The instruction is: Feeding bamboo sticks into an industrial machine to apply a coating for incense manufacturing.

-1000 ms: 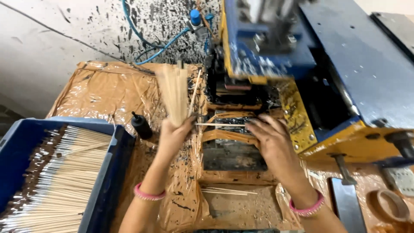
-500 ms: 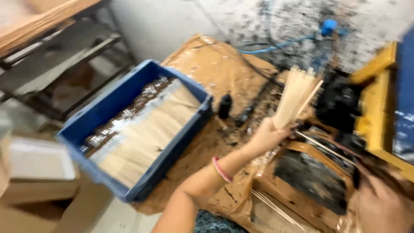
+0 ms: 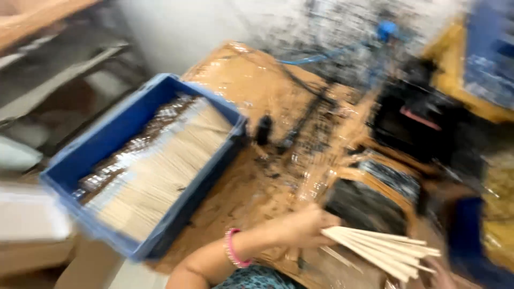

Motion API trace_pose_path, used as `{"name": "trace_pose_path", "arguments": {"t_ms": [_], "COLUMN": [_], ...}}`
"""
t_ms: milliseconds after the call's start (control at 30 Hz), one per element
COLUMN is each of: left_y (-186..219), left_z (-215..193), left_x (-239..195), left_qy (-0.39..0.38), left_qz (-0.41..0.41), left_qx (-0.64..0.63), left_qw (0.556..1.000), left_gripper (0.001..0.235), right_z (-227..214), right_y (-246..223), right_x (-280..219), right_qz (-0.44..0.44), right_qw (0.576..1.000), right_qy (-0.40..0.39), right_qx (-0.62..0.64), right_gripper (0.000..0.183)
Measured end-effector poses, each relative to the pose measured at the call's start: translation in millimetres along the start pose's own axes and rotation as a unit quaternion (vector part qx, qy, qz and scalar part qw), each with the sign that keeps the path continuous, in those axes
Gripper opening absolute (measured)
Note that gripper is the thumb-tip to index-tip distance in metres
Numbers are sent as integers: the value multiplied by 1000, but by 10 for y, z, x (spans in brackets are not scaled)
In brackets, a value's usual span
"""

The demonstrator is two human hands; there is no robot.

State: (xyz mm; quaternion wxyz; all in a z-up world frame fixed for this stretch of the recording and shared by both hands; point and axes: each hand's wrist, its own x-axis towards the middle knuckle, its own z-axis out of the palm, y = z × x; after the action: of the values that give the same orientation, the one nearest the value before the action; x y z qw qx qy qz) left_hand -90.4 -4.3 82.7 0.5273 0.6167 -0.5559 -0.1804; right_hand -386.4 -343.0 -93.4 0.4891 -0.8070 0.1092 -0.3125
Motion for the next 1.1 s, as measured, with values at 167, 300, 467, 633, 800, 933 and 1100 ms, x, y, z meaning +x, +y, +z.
{"name": "trace_pose_path", "arguments": {"t_ms": [167, 300, 467, 633, 800, 933, 1100], "left_y": [-238, -377, -382, -382, -427, -431, -1228], "left_z": [-565, -756, -664, -589, -592, -598, -606], "left_x": [161, 618, 1107, 1158, 1160, 1075, 261], "left_qy": [75, 148, 221, 165, 149, 183, 256], "left_qz": [-124, -142, -164, -171, -162, -181, -136], "left_qx": [-123, -228, -294, -368, -405, -357, -129], "left_qw": [982, 952, 915, 899, 887, 898, 948], "left_gripper": [22, 13, 16, 24, 23, 14, 17], "right_z": [609, 873, 846, 823, 779, 765, 593], "right_y": [-2023, -2711, -2765, -2482, -1916, -2143, -2178], "right_x": [1239, 1829, 1972, 1944, 1789, 1796, 1516], "right_qz": [42, -151, -165, -167, -56, -65, -64], "right_qw": [998, 944, 898, 931, 970, 959, 942], "right_qy": [37, 16, -26, 11, 42, 33, 17], "right_qx": [5, -291, -408, -324, -231, -272, -330], "right_gripper": [19, 27, 46, 42, 29, 26, 23]}}
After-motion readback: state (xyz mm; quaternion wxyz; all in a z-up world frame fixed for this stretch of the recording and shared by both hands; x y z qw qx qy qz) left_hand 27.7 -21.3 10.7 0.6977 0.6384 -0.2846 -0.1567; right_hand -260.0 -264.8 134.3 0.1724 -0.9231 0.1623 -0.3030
